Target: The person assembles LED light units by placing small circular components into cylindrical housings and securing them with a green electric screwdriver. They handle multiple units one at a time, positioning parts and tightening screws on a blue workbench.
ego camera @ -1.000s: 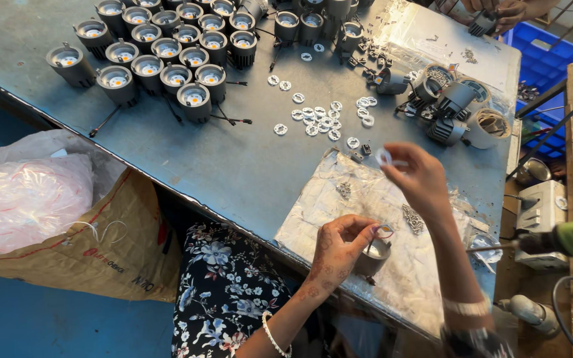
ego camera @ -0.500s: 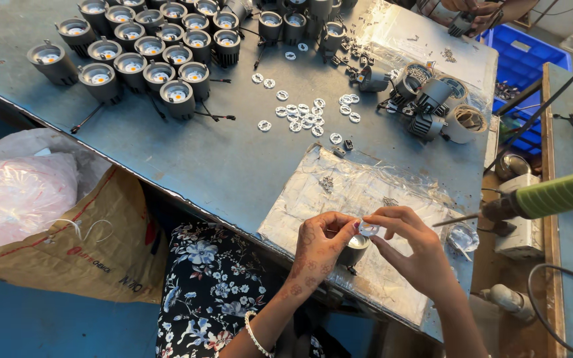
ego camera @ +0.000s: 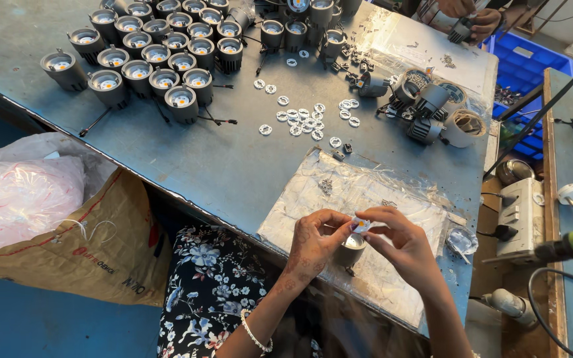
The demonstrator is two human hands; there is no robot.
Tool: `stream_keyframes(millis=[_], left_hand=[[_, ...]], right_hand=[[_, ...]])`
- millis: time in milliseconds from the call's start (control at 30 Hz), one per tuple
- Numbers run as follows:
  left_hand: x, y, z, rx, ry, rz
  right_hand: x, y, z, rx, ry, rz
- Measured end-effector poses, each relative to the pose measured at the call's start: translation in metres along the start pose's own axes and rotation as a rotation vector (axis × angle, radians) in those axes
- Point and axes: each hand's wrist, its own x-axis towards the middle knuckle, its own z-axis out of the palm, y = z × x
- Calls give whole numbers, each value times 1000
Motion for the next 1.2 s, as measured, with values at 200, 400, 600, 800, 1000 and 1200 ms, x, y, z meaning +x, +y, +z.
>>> stream_keyframes(millis=[200,400,600,800,1000,1200], left_hand=[[1,2,-3,86,-1,60],[2,7,-11,176,-45,197],[0,10,-11,272,-97,174],[4,5,-14,276,-162,164],[5,-4,-19,31,-129,55],[4,-10,-23,-377,-169,-58]], right_hand=[[-5,19,4,266,135,187],[-3,31,-4,130,119,216],[0,25,-1,72,114,211],[-4,6,21,-278,219,62],[-9,1,29,-545,309,-179],[-9,11,29,-728,272,-561]])
